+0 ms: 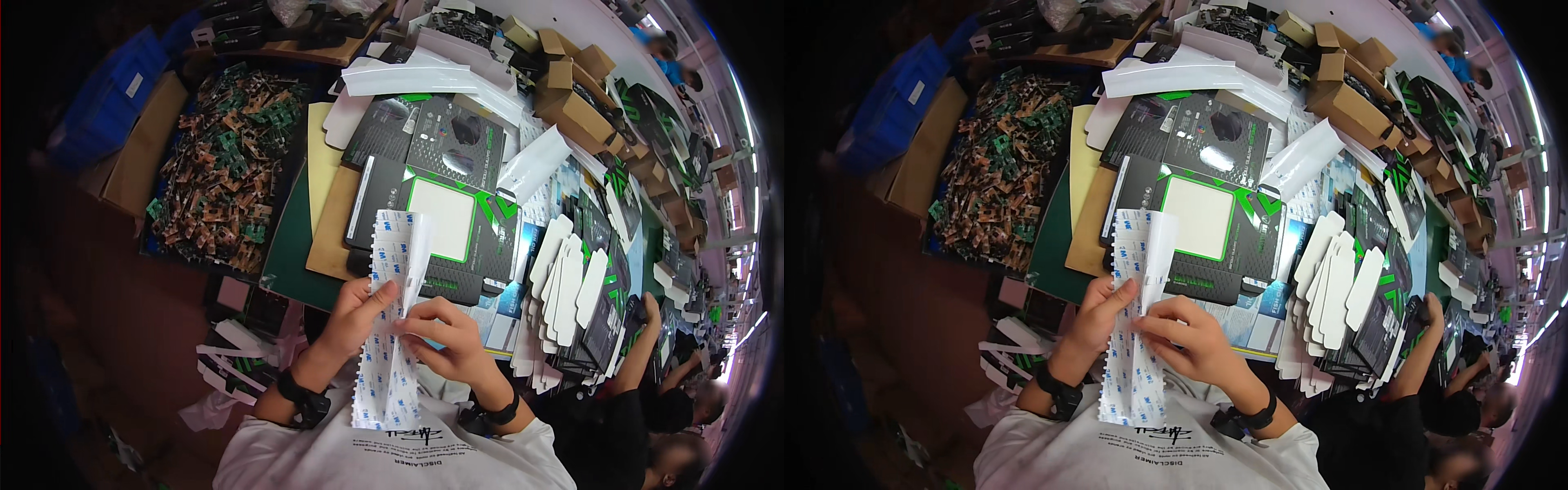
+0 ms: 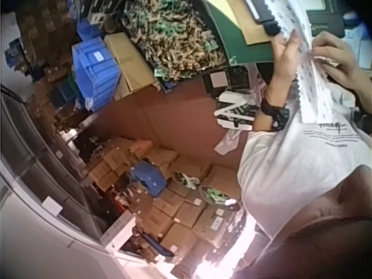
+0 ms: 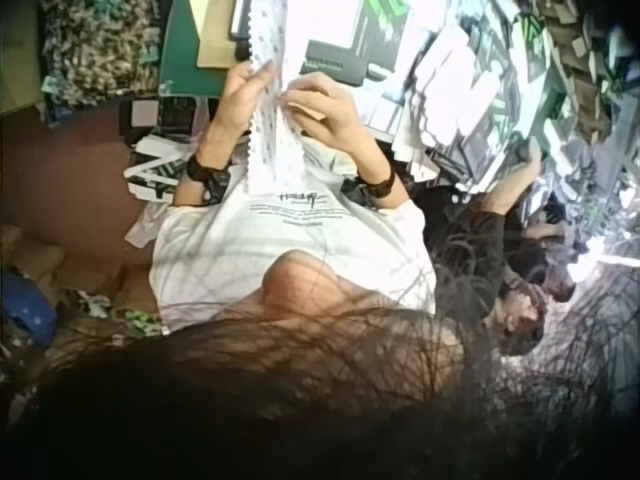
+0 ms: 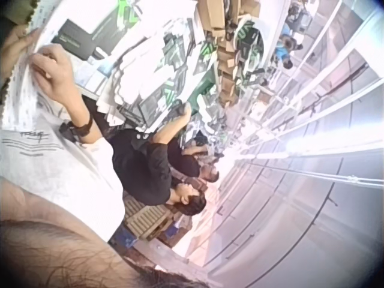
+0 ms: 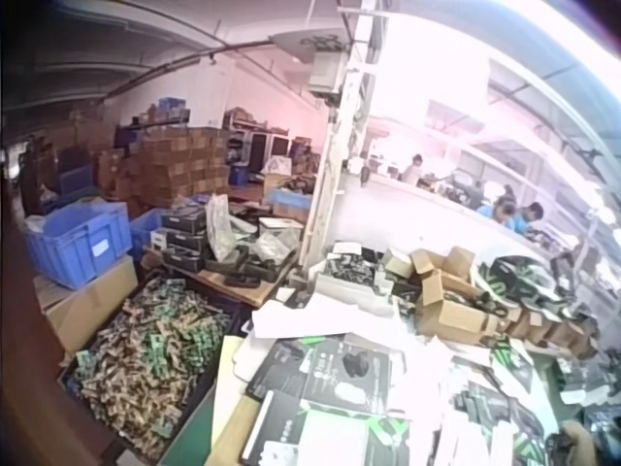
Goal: Apply adhesive stickers to product boxes in a factory setting.
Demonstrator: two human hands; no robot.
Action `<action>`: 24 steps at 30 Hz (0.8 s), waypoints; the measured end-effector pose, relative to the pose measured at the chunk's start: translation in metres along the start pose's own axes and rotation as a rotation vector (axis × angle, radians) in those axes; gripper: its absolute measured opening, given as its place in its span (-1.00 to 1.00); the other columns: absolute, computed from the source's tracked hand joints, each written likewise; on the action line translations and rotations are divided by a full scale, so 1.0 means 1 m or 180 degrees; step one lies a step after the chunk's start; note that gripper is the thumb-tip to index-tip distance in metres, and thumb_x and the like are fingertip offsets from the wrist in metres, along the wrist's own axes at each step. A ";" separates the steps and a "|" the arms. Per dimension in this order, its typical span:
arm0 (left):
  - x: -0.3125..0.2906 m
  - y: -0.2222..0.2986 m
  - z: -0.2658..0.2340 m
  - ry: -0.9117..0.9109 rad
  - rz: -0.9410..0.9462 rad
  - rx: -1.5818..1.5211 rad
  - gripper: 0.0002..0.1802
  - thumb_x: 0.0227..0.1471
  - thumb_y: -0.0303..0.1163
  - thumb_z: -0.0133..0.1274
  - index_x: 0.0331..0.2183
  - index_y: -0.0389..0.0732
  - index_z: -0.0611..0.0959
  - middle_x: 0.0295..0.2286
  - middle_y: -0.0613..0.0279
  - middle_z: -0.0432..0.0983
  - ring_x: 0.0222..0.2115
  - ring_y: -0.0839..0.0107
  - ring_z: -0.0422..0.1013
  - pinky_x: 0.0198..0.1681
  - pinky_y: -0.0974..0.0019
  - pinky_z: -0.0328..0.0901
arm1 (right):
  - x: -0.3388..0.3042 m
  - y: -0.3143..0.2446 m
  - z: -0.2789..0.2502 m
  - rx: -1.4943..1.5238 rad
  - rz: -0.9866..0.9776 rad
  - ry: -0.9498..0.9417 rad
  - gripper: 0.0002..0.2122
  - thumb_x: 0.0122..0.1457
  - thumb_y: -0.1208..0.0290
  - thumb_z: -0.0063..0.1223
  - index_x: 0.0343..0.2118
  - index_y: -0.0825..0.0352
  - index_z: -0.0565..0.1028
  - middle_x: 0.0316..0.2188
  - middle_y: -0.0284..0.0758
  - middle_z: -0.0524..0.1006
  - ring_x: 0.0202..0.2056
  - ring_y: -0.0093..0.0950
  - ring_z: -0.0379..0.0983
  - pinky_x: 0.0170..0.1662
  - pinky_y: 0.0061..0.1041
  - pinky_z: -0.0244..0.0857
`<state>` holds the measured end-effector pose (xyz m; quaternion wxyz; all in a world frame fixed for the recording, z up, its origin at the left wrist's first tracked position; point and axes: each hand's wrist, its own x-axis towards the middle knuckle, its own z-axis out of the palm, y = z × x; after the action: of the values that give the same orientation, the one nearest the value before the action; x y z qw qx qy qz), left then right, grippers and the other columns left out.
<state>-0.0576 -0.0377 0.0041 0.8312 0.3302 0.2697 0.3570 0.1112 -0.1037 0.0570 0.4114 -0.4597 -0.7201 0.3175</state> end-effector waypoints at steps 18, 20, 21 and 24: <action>-0.004 0.005 0.006 0.0137 -0.0105 -0.0115 -0.72 0.24 -0.28 -0.04 -0.23 -0.30 0.62 -0.40 0.32 0.57 -0.42 0.65 0.46 -0.39 0.53 0.35 | 0.002 0.010 0.010 0.0276 0.0097 0.0464 -0.79 -0.07 0.59 0.30 -0.35 0.39 0.51 -0.43 -0.24 0.57 -0.41 -0.42 0.51 -0.31 -0.51 0.35; -0.003 0.004 0.006 0.0166 -0.0185 -0.0176 -0.71 0.24 -0.28 -0.04 -0.23 -0.31 0.62 -0.40 0.32 0.57 -0.43 0.65 0.46 -0.39 0.53 0.35 | 0.000 0.013 0.008 0.0300 0.0096 0.0440 -0.79 -0.07 0.60 0.29 -0.35 0.39 0.51 -0.43 -0.24 0.57 -0.39 -0.41 0.51 -0.30 -0.51 0.35; -0.003 0.003 0.006 0.0193 -0.0269 -0.0231 -0.71 0.24 -0.27 -0.04 -0.23 -0.31 0.62 -0.40 0.32 0.57 -0.43 0.64 0.47 -0.39 0.53 0.36 | -0.002 0.014 0.008 0.0327 0.0097 0.0423 -0.80 -0.07 0.61 0.29 -0.35 0.40 0.51 -0.42 -0.23 0.57 -0.38 -0.41 0.51 -0.29 -0.51 0.35; 0.000 0.004 0.007 0.0195 -0.0391 -0.0349 -0.70 0.23 -0.26 -0.04 -0.23 -0.30 0.62 -0.40 0.32 0.57 -0.44 0.63 0.48 -0.38 0.51 0.37 | -0.003 0.015 0.008 0.0437 0.0138 0.0491 -0.80 -0.07 0.63 0.28 -0.34 0.39 0.53 -0.41 -0.23 0.57 -0.37 -0.40 0.51 -0.27 -0.51 0.35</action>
<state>-0.0543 -0.0381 0.0118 0.8597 0.2559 0.2949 0.3294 0.1107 -0.1013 0.0400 0.4892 -0.4690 -0.6527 0.3386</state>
